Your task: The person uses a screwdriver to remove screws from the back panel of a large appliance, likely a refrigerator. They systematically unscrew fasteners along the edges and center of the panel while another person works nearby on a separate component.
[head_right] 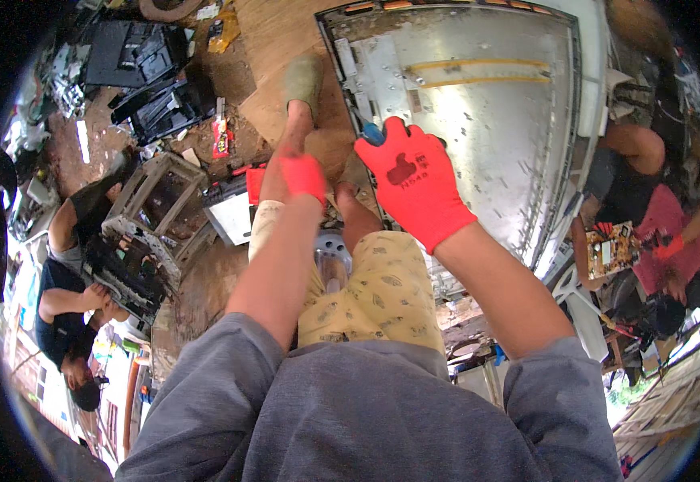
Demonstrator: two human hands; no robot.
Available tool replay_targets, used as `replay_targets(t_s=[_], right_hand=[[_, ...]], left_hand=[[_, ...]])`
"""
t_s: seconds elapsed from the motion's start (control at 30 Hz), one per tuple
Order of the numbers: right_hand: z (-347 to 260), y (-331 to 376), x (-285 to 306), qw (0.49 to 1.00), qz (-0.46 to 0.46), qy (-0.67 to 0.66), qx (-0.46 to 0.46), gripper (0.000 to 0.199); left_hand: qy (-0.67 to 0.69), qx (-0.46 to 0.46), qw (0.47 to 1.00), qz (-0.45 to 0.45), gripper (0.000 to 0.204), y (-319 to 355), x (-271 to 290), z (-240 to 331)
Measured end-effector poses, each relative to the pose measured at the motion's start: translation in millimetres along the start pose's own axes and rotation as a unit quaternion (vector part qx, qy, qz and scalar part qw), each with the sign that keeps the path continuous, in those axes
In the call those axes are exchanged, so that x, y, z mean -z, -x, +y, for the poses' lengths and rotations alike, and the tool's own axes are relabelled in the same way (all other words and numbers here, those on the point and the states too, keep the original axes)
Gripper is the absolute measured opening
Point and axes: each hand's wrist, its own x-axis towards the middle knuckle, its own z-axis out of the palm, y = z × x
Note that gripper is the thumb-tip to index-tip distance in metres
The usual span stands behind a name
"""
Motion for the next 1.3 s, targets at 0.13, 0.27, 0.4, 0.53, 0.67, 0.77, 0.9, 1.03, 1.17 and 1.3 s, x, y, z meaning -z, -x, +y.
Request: replay_targets(t_s=[0.13, 0.27, 0.4, 0.53, 0.67, 0.77, 0.9, 1.03, 1.17, 1.3], right_hand=[[3.1, -0.8, -6.9, 0.999, -0.010, -0.026, 0.023, 0.040], [-1.8, 7.1, -0.2, 0.990, -0.038, -0.002, -0.137, 0.043], [-7.2, -1.9, -1.5, 0.999, -0.021, 0.020, -0.025, 0.039], [6.7, 17.8, -18.0, 0.998, 0.011, 0.061, -0.015, 0.029], [-3.6, 15.6, -13.2, 0.999, -0.024, 0.040, -0.014, 0.029], [-7.5, 16.2, -13.1, 0.997, -0.068, 0.045, -0.011, 0.029], [-11.9, 21.8, -13.5, 1.000, -0.015, -0.023, -0.001, 0.043], [-15.7, 32.4, -8.8, 0.756, -0.037, -0.532, -0.379, 0.040], [-1.8, 32.2, -12.7, 0.267, -0.150, -0.830, -0.466, 0.035], [-2.0, 27.4, -26.6, 0.327, -0.134, -0.794, -0.495, 0.029]], left_hand=[[0.141, 0.231, 0.941, -0.201, 0.052, 79.9, -91.5, -39.8], [0.170, 0.084, 0.979, -0.080, 0.046, 90.5, -118.9, -23.1], [0.352, 0.016, 0.935, -0.047, 0.038, 57.1, -97.8, -10.0], [0.672, 0.153, 0.697, -0.199, 0.043, 65.8, 5.6, 50.4], [0.774, 0.165, 0.479, -0.380, 0.043, 59.6, 35.2, 68.4], [0.810, 0.056, 0.337, -0.476, 0.030, 48.8, 48.7, 83.9], [0.810, 0.121, 0.355, -0.450, 0.019, 29.2, 35.9, 77.9], [0.793, 0.124, 0.391, -0.450, 0.021, 31.5, 41.9, 81.5], [0.796, 0.144, 0.386, -0.444, 0.025, 31.3, 48.5, 78.8], [0.787, 0.173, 0.386, -0.449, 0.022, 24.9, 55.3, 80.9]])
